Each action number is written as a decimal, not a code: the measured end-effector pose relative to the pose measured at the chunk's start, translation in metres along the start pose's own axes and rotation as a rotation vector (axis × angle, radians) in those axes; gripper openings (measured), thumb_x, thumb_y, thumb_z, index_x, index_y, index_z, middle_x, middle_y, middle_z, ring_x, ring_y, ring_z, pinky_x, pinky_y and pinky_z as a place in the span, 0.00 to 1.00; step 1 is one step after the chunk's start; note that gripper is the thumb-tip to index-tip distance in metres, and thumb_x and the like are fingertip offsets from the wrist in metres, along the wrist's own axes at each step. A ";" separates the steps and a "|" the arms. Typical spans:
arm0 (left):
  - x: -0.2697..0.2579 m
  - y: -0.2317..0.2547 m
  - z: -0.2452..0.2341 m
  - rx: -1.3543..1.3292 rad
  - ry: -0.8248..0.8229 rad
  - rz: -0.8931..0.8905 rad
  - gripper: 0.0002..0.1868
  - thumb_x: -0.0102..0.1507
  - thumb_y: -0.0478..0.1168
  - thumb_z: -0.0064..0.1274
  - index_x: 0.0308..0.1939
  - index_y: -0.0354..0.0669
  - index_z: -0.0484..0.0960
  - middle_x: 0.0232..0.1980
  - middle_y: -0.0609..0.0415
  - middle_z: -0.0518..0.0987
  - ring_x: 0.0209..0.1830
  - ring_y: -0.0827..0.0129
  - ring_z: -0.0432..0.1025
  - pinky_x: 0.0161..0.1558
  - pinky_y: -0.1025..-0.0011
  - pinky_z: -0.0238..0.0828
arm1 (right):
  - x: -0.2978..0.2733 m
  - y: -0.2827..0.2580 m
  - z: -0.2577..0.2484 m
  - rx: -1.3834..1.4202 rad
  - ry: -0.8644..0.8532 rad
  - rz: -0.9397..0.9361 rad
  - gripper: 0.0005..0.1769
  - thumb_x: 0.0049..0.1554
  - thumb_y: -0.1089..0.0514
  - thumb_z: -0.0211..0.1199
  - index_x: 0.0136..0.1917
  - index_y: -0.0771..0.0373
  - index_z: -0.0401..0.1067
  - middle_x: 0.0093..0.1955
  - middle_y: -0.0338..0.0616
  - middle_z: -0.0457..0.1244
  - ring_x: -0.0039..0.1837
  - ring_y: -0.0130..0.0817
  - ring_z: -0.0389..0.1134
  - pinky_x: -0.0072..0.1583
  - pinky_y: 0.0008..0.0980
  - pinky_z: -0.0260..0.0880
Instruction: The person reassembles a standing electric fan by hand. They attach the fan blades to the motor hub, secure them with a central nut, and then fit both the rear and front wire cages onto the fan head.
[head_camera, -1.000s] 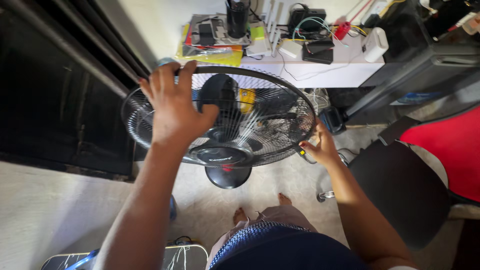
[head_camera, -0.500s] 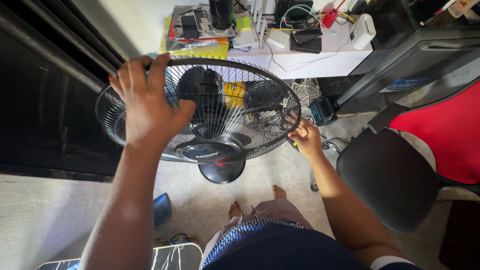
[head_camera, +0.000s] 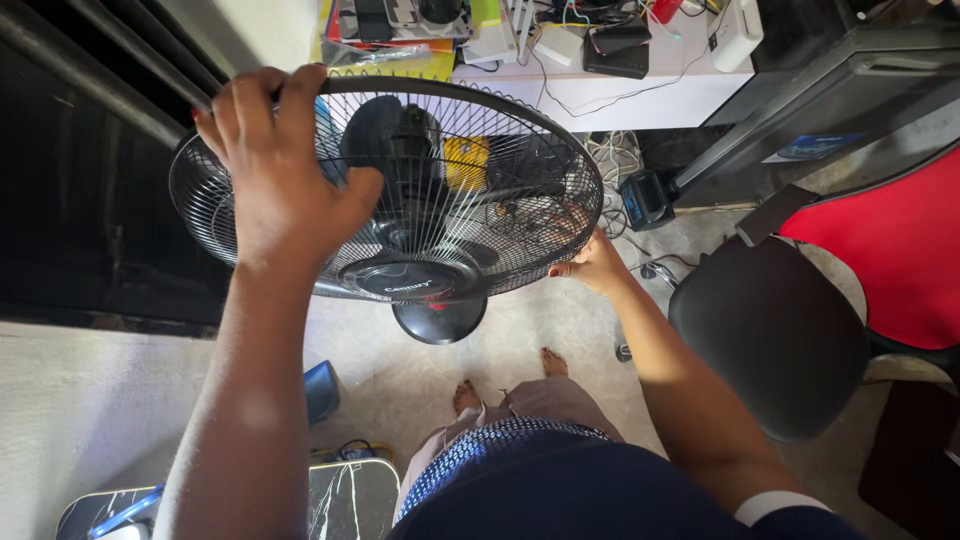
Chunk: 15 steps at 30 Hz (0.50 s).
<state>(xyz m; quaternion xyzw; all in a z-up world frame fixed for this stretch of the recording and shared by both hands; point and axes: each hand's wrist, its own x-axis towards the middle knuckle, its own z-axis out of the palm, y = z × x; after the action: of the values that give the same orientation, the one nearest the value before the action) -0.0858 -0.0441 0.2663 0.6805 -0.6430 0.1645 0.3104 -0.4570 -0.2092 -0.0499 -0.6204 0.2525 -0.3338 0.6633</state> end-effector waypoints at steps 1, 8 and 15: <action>0.001 0.000 -0.001 0.014 0.000 0.006 0.40 0.51 0.45 0.61 0.67 0.39 0.73 0.58 0.43 0.64 0.67 0.46 0.61 0.72 0.29 0.45 | 0.003 0.002 -0.001 0.028 0.001 0.049 0.54 0.43 0.67 0.79 0.76 0.64 0.53 0.73 0.44 0.59 0.73 0.36 0.62 0.67 0.39 0.73; 0.000 0.008 0.002 0.000 0.031 -0.026 0.40 0.52 0.47 0.63 0.67 0.39 0.73 0.63 0.42 0.65 0.68 0.42 0.59 0.70 0.26 0.42 | 0.000 0.027 -0.018 0.150 -0.018 0.049 0.53 0.47 0.70 0.77 0.79 0.62 0.52 0.72 0.48 0.58 0.68 0.41 0.64 0.58 0.42 0.77; 0.000 0.011 0.002 0.004 0.054 -0.046 0.43 0.51 0.49 0.63 0.70 0.40 0.72 0.64 0.41 0.65 0.68 0.42 0.58 0.70 0.26 0.42 | -0.009 0.083 0.006 -0.048 0.035 0.160 0.68 0.37 0.71 0.78 0.81 0.54 0.41 0.76 0.44 0.54 0.72 0.37 0.60 0.64 0.39 0.72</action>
<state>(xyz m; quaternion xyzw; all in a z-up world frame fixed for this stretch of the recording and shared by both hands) -0.0967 -0.0451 0.2665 0.6909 -0.6183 0.1769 0.3301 -0.4481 -0.1978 -0.1321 -0.6082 0.3206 -0.2845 0.6681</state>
